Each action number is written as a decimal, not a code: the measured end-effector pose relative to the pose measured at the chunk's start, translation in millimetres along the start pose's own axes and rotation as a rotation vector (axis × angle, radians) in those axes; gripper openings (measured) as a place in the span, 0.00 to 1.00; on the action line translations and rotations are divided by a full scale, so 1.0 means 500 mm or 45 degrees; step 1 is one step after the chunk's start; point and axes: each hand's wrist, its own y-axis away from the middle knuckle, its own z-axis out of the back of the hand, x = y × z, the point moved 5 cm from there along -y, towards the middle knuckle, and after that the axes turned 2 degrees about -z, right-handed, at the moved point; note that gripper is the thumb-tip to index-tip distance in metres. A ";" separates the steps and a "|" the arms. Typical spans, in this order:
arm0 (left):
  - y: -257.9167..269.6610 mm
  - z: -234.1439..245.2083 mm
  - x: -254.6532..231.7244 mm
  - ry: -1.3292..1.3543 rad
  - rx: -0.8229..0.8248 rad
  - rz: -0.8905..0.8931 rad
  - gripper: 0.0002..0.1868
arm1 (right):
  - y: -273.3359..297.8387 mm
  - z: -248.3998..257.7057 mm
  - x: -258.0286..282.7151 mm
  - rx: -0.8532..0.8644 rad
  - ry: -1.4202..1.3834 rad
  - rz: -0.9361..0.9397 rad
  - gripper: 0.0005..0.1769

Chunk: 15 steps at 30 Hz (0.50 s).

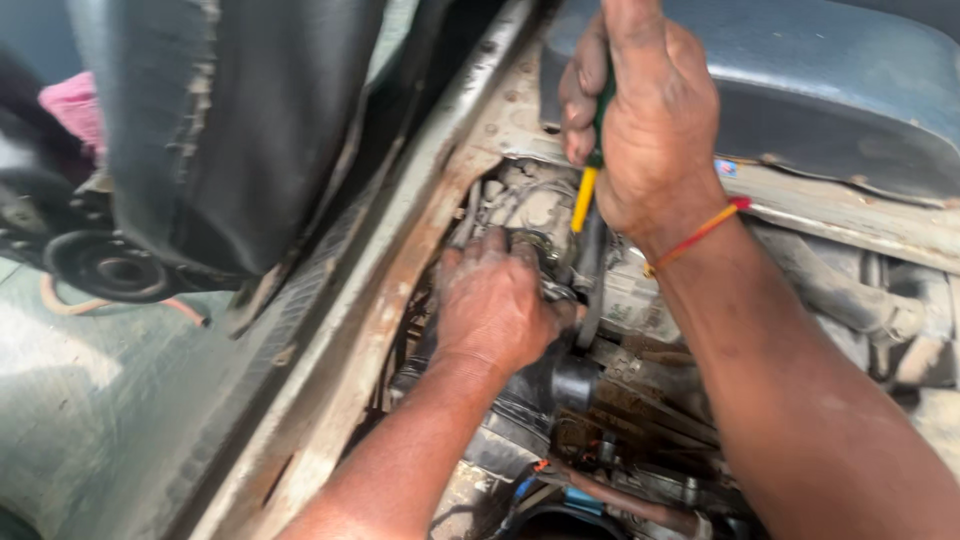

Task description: The person manipulates an air filter housing by hand, then uses a screwdriver and a wrench to loosen and tighten various parts inside a vehicle's engine bay while another person assists.

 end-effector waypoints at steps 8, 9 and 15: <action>0.001 0.003 0.006 0.033 -0.099 -0.053 0.41 | 0.031 -0.006 -0.037 -0.308 0.149 0.127 0.30; 0.001 0.002 0.006 0.026 -0.082 -0.043 0.40 | 0.041 -0.004 -0.038 -0.335 0.171 0.155 0.30; 0.005 0.020 -0.006 0.041 -0.160 -0.056 0.39 | 0.104 -0.009 -0.061 -0.255 -0.068 -0.117 0.23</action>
